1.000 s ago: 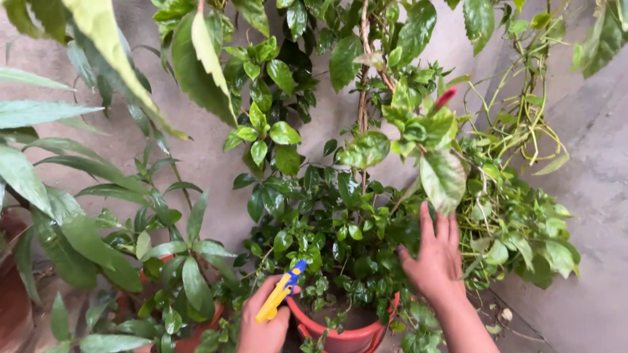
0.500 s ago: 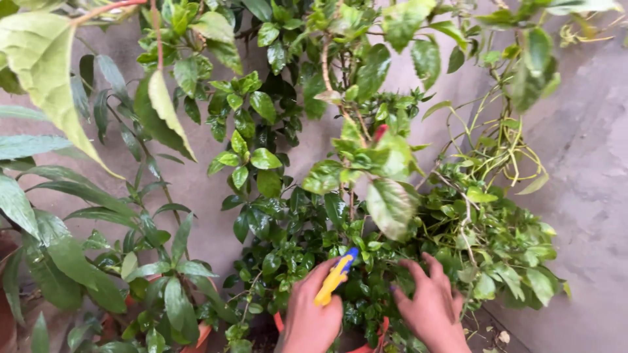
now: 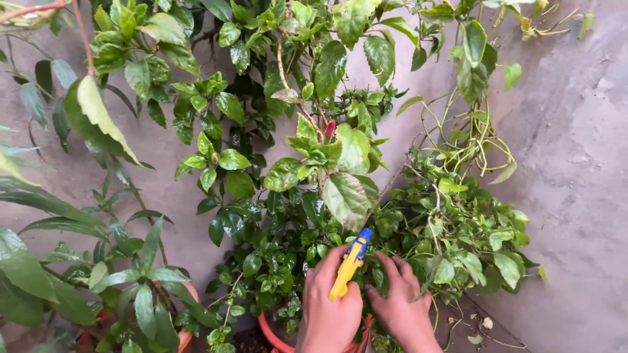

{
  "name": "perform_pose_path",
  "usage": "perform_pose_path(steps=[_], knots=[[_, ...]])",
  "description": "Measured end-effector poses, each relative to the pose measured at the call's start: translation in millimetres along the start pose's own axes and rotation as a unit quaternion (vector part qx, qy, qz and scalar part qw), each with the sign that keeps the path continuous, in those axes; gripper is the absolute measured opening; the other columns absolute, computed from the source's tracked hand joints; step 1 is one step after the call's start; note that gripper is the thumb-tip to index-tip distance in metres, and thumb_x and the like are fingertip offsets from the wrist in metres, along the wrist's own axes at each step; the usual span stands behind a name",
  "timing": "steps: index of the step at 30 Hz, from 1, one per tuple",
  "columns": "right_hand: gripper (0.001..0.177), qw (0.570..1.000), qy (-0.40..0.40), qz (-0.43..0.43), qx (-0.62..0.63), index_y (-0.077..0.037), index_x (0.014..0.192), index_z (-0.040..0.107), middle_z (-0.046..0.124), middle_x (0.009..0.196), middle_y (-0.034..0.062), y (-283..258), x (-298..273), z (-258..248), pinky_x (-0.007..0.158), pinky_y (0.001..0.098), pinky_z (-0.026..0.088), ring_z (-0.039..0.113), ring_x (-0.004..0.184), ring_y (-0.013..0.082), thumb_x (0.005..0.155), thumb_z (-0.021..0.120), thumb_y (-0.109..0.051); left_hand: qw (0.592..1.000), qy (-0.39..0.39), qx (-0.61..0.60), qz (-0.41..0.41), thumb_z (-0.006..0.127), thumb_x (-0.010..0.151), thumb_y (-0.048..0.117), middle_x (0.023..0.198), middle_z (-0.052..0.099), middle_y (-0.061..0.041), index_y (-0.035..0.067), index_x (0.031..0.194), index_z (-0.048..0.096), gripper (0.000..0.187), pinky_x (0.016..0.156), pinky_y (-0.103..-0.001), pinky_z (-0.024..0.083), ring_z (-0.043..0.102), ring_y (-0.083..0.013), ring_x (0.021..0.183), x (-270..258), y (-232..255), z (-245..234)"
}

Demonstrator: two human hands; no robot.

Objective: Spraying water on various potted plants on an outdoor staircase.

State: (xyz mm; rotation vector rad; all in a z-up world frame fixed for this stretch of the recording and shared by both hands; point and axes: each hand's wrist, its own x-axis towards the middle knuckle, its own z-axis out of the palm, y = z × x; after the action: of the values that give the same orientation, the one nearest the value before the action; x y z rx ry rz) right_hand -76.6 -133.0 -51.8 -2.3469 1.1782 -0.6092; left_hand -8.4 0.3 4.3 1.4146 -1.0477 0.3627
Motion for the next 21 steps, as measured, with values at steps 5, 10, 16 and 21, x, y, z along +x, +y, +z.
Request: perform_pose_path(steps=[5,10,16,21], knots=[[0.075,0.999,0.001,-0.007,0.035,-0.039,0.147,0.048,0.048,0.15,-0.0001,1,4,8,0.112,0.0531,0.038,0.05,0.138,0.0259,0.078,0.078,-0.034,0.992,-0.045,0.036,-0.11,0.06,0.08,-0.001,0.085,0.075,-0.016,0.004,0.103,0.069,0.025,0.076,-0.045,0.054,0.073,-0.0366,0.082,-5,-9,6],[0.07,0.998,0.007,-0.004,0.055,-0.038,0.143,0.05,0.05,0.149,0.0003,-5,8,8,0.114,0.0458,0.039,0.051,0.137,0.027,0.08,0.079,-0.03,0.978,-0.005,-0.009,-0.207,0.063,0.081,0.003,0.083,0.076,-0.014,0.004,0.096,0.07,0.016,0.072,-0.039,0.058,0.076,-0.032,0.081,-3,-9,-2],[0.073,0.996,-0.027,0.054,0.071,-0.039,0.146,0.047,0.047,0.153,-0.0019,-20,6,2,0.115,0.0484,0.037,0.047,0.141,0.0265,0.081,0.079,-0.032,0.99,-0.022,-0.046,-0.132,0.055,0.073,-0.005,0.082,0.075,-0.014,0.001,0.093,0.066,0.023,0.072,-0.037,0.056,0.074,-0.033,0.077,-2,-20,-22],[0.068,0.996,-0.007,0.057,0.068,-0.035,0.144,0.053,0.049,0.152,0.0011,-9,19,14,0.117,0.0502,0.034,0.048,0.142,0.0264,0.082,0.079,-0.037,0.98,0.002,0.04,-0.194,0.063,0.082,0.002,0.079,0.072,-0.016,0.001,0.091,0.065,0.009,0.066,-0.04,0.053,0.071,-0.0341,0.073,0,-27,-41]])
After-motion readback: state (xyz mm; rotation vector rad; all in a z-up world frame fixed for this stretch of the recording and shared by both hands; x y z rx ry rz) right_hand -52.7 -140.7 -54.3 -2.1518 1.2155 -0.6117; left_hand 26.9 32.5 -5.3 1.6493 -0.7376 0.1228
